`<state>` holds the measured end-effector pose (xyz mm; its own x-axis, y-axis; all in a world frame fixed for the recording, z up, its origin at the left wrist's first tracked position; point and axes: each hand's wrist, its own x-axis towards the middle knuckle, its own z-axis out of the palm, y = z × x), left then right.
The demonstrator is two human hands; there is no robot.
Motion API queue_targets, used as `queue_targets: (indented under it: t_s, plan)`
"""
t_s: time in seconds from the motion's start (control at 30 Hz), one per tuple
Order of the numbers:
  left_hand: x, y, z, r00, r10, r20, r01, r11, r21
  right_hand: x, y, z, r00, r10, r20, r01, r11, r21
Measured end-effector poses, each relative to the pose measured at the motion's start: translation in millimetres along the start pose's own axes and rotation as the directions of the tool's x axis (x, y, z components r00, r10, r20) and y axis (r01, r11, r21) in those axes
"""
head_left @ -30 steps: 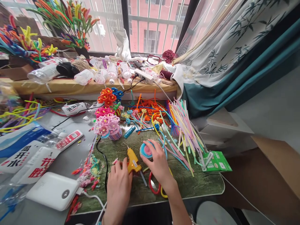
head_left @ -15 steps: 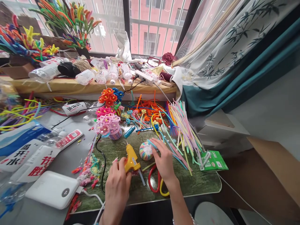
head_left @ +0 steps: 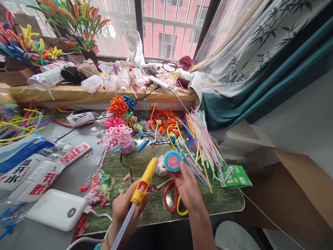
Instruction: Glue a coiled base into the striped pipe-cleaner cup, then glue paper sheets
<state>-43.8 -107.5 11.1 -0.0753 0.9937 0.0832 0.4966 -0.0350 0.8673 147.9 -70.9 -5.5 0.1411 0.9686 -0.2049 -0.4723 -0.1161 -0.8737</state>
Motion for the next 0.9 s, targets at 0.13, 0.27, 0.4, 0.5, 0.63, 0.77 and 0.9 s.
queue_targets:
  t_s: [0.13,0.27,0.4,0.5,0.63,0.77,0.9]
  plan:
    - [1,7,-0.6,0.974,-0.013,0.224,0.035,0.995,-0.095,-2,-2,7,0.993,0.048,0.11,-0.062,0.99,0.124]
    - [-1,13,1.8,0.982,0.071,0.175,-0.067,0.997,-0.028,-6,-1,12,0.989,0.089,0.121,-0.117,0.962,0.245]
    - [-1,17,3.1,0.983,0.166,0.074,-0.169,0.985,0.035,-10,1,14,0.991,0.101,0.09,-0.125,0.941,0.315]
    - [-1,17,4.4,0.982,0.183,0.038,-0.184,0.982,0.046,-11,3,15,0.992,0.1,0.071,-0.118,0.934,0.336]
    - [-3,11,7.4,0.99,0.136,0.028,-0.137,0.99,0.034,-12,3,15,0.992,0.103,0.066,-0.119,0.938,0.325]
    - [-3,9,9.4,0.993,0.118,0.025,-0.119,0.992,0.041,-13,4,15,0.992,0.09,0.087,-0.112,0.944,0.309]
    - [-1,13,10.5,0.989,0.146,0.007,-0.146,0.988,0.056,-13,4,15,0.989,0.103,0.106,-0.13,0.949,0.289]
